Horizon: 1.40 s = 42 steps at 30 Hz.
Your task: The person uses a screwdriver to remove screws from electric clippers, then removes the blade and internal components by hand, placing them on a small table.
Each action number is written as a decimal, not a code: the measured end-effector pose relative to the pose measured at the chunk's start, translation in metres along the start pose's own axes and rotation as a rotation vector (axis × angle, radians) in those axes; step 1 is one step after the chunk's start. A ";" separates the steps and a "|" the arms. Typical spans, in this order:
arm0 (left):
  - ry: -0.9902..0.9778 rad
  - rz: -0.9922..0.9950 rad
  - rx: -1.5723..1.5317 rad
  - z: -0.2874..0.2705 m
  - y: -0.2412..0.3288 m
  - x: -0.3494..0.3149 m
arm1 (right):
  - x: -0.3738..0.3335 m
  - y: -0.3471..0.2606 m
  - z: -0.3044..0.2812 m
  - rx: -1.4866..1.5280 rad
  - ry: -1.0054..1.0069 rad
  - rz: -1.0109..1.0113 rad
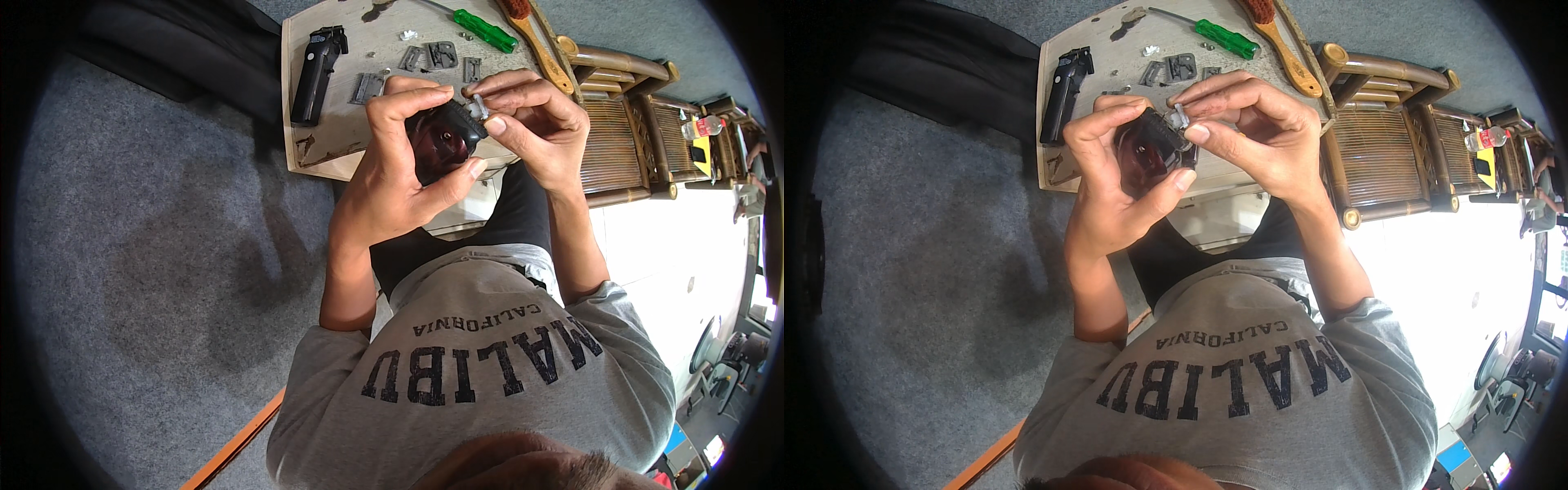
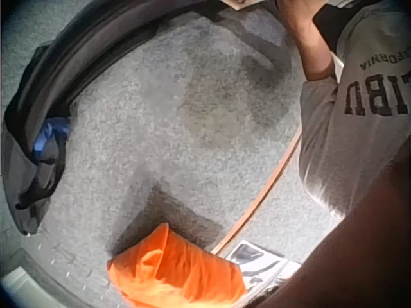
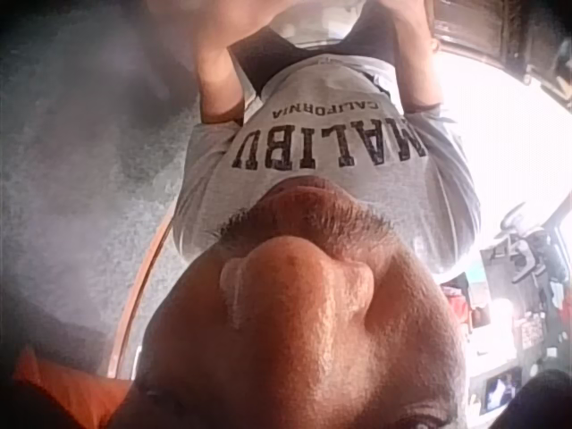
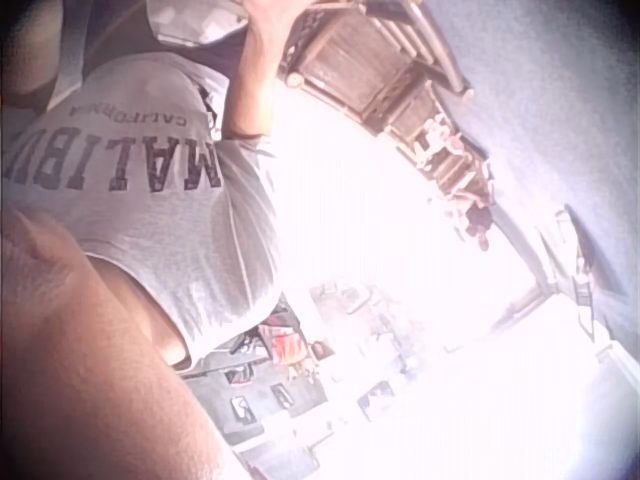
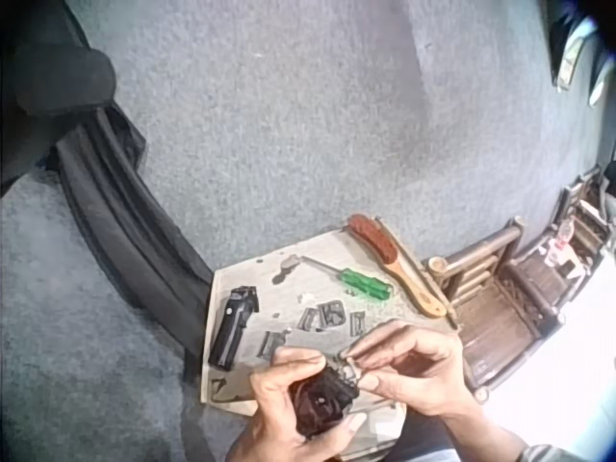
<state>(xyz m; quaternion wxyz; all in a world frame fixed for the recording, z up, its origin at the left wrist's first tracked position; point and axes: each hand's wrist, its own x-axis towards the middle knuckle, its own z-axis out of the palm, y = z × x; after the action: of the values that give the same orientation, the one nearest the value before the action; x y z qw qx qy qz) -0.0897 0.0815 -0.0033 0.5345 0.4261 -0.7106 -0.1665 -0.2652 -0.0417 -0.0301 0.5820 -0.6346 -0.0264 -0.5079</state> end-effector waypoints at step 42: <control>-0.038 0.014 0.018 -0.003 0.003 0.000 | 0.004 -0.002 -0.004 0.045 -0.068 0.013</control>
<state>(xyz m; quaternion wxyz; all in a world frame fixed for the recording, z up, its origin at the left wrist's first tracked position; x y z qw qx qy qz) -0.0884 0.0836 -0.0007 0.5183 0.4228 -0.7250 -0.1643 -0.2665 -0.0462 -0.0269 0.5981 -0.6384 -0.0533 -0.4815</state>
